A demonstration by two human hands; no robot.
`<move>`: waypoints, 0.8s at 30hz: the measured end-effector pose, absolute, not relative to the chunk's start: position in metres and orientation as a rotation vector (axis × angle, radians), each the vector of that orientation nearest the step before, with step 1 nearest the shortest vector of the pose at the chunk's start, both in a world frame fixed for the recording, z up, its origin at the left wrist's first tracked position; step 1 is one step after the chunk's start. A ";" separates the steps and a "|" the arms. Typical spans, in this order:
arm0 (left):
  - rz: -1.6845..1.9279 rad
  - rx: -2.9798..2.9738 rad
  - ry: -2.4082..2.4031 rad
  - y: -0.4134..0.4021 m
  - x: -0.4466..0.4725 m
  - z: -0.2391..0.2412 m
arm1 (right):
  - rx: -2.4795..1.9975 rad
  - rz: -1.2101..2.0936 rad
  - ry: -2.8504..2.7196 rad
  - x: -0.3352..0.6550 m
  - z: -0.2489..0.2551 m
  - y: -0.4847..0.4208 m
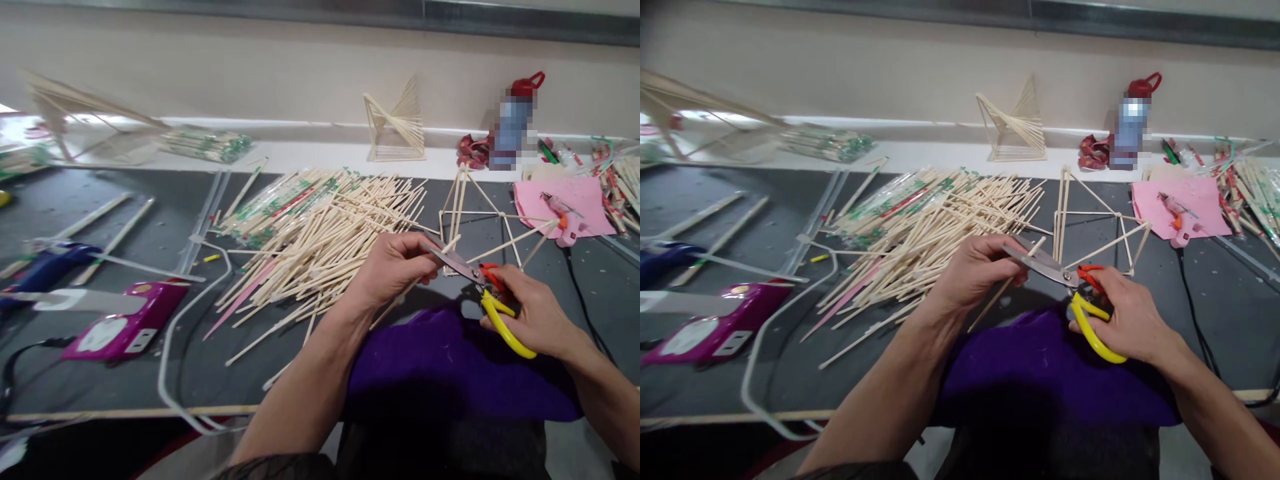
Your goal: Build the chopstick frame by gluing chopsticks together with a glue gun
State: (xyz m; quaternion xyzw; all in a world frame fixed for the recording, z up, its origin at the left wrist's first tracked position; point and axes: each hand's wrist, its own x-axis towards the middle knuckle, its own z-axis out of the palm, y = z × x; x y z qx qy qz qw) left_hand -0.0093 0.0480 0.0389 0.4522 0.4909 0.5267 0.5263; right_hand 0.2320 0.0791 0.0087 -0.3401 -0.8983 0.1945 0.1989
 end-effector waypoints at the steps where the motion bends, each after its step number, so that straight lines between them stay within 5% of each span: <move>1: 1.261 1.080 1.170 0.048 -0.010 0.038 | -0.953 0.543 -2.518 0.232 0.008 0.079; 24: 1.223 0.955 1.103 0.046 -0.005 0.036 | -0.989 0.578 -2.455 0.229 0.004 0.078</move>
